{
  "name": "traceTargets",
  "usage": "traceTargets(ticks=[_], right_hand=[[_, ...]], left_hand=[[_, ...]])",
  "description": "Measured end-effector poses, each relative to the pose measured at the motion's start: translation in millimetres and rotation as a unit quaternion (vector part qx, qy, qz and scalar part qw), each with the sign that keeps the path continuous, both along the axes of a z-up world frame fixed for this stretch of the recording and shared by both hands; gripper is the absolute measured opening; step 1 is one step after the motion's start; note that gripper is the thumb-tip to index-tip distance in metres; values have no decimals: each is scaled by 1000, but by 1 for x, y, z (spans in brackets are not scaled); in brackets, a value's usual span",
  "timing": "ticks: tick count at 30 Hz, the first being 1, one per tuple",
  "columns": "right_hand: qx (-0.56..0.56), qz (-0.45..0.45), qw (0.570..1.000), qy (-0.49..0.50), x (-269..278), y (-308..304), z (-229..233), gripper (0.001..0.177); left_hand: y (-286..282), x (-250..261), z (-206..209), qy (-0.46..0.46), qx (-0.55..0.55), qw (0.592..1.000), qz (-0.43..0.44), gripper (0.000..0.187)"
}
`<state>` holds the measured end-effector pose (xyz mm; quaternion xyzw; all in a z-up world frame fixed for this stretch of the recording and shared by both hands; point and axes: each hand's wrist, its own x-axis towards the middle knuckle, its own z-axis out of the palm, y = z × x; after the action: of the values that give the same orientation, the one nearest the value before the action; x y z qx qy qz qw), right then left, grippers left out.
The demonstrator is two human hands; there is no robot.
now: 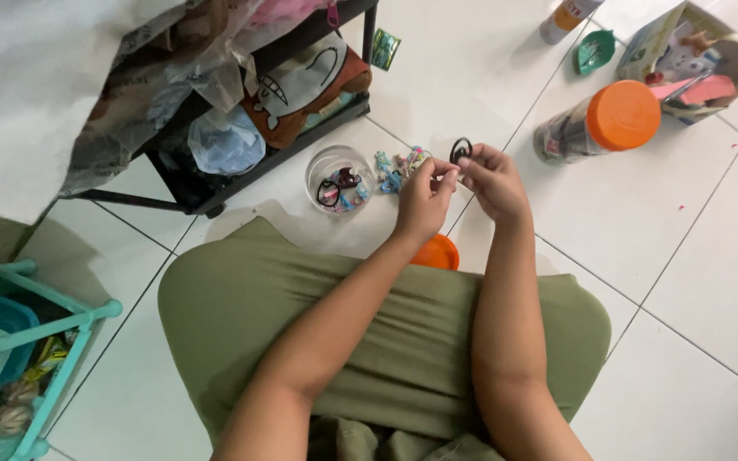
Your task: The person sits on the floor and opens a clear plastic container with an orange lid. They pour out small hair accessories, then pick them up one by one, separating and arranging them before placing them back into the container. Finally, they close the lid and place the container on a nearby shelf.
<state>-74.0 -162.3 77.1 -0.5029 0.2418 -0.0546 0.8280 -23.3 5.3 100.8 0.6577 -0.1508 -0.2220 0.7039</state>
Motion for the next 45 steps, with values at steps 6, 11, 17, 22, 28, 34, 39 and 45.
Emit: traceTargets(ticks=[6,11,17,22,28,34,39,45], right_hand=[[-79,61,987,-123,10,52,65,10],[-401,92,911,-35,44,138,99,20],[-538,88,838,-17,48,173,107,33],[-413,51,908,41,52,156,84,50],[-263,136,953,60,63,175,58,42],[-269,126,954,45,63,166,64,39],[-227,151,960,70,50,153,88,35],[-237,188,952,56,49,161,112,37]], left_hand=[[101,38,86,-178,105,968,-140,13],[162,74,105,-160,271,949,-33,17],[164,84,91,-208,363,908,20,40],[162,90,80,-207,313,927,8,35],[165,95,66,-212,294,931,26,31],[169,101,70,-212,306,922,105,41],[169,98,78,-198,325,922,69,40],[190,101,92,-144,295,944,24,31]])
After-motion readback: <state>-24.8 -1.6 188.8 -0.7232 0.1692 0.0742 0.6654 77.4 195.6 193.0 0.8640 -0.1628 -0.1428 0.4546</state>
